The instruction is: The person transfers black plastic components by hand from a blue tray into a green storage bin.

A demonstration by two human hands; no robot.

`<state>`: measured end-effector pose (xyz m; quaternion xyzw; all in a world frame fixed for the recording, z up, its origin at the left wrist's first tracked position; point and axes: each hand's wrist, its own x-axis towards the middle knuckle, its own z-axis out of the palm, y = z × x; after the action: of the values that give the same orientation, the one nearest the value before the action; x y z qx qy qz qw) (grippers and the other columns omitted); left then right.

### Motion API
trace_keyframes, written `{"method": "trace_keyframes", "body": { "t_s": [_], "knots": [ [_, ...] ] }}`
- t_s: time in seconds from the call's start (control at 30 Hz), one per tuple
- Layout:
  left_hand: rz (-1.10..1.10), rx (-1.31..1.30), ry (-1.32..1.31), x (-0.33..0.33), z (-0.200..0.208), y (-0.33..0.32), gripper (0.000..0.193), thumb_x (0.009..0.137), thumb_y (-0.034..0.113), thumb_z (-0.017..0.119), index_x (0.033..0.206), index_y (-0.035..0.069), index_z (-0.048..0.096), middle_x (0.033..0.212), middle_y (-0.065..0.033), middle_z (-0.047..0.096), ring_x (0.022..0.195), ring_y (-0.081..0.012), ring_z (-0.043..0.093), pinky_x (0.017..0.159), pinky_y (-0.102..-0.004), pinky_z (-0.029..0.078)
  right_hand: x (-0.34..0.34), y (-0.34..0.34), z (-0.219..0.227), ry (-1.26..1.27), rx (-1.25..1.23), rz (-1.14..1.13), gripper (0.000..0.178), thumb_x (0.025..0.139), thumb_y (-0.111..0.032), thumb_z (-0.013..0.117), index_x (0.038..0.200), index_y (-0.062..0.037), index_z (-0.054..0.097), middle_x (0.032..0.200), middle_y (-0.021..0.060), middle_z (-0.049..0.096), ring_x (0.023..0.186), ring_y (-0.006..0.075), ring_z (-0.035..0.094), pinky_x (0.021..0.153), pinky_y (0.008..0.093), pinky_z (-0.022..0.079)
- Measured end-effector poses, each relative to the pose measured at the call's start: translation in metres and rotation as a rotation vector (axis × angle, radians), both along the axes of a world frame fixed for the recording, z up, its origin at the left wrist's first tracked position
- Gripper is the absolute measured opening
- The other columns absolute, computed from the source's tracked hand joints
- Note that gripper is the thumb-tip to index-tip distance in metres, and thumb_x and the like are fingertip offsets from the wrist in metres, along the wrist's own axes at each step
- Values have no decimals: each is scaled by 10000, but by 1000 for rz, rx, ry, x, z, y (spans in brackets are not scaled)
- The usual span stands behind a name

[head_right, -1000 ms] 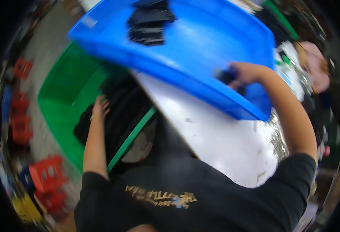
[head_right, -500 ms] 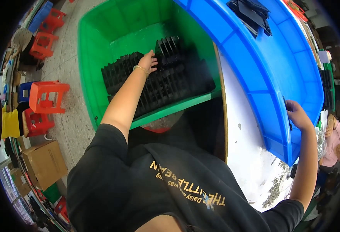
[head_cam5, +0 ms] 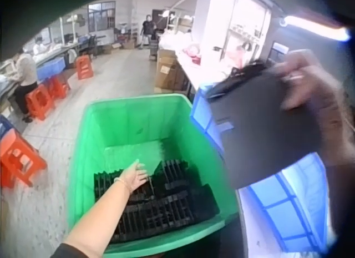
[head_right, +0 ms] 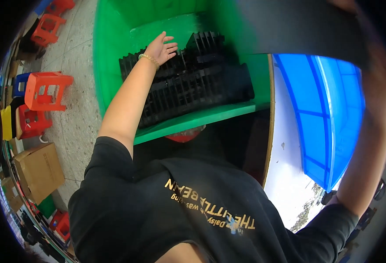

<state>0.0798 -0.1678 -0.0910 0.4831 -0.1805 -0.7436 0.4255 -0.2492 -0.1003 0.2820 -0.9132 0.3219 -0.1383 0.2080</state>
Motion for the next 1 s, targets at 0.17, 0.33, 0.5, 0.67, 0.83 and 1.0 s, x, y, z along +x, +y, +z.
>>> {"method": "trace_keyframes", "body": {
  "t_s": [0.17,0.33,0.5,0.67,0.83,1.0],
  "knots": [
    [70,10,78,24,3,12,623,949,454,315,1366,-4,250,1415,-298,204,1332,-367,225,1079,-452,212,169,-40,-124,0,-425,191,194,581,-15,619,752,-94,568,852,80,492,854,283,512,736,326,427],
    [106,-22,157,18,-9,3,693,927,521,323,1375,0,230,1431,-305,143,1343,-376,184,1088,-443,172,178,-78,-245,166,-612,60,212,626,6,583,804,-108,579,827,39,494,857,233,526,663,362,437],
    [190,21,266,16,-6,6,771,912,566,302,1394,-14,140,1442,-307,91,1352,-393,133,1099,-452,91,180,-72,-320,191,-564,-67,198,629,-23,600,795,-129,574,779,10,502,817,214,519,649,348,422],
    [300,-37,175,14,-10,6,696,917,515,365,1365,-6,250,1401,-293,254,1320,-367,256,1084,-436,176,182,-69,-355,266,-616,-21,147,653,-88,617,786,-138,579,775,-11,515,815,183,506,688,322,385],
    [150,-648,-832,22,-33,-12,385,857,222,561,1180,22,496,1181,-181,553,1105,-288,525,917,-361,420,179,-60,-382,293,-473,-7,140,674,-110,596,811,-137,602,851,-16,572,832,180,504,708,318,380],
    [-269,-759,-1397,23,-44,-18,326,854,218,512,1162,116,544,1161,-153,566,1079,-317,527,927,-385,401,183,-57,-383,236,-464,-7,141,656,-83,585,785,-136,596,798,-19,547,822,168,503,696,314,372]
  ]
}}
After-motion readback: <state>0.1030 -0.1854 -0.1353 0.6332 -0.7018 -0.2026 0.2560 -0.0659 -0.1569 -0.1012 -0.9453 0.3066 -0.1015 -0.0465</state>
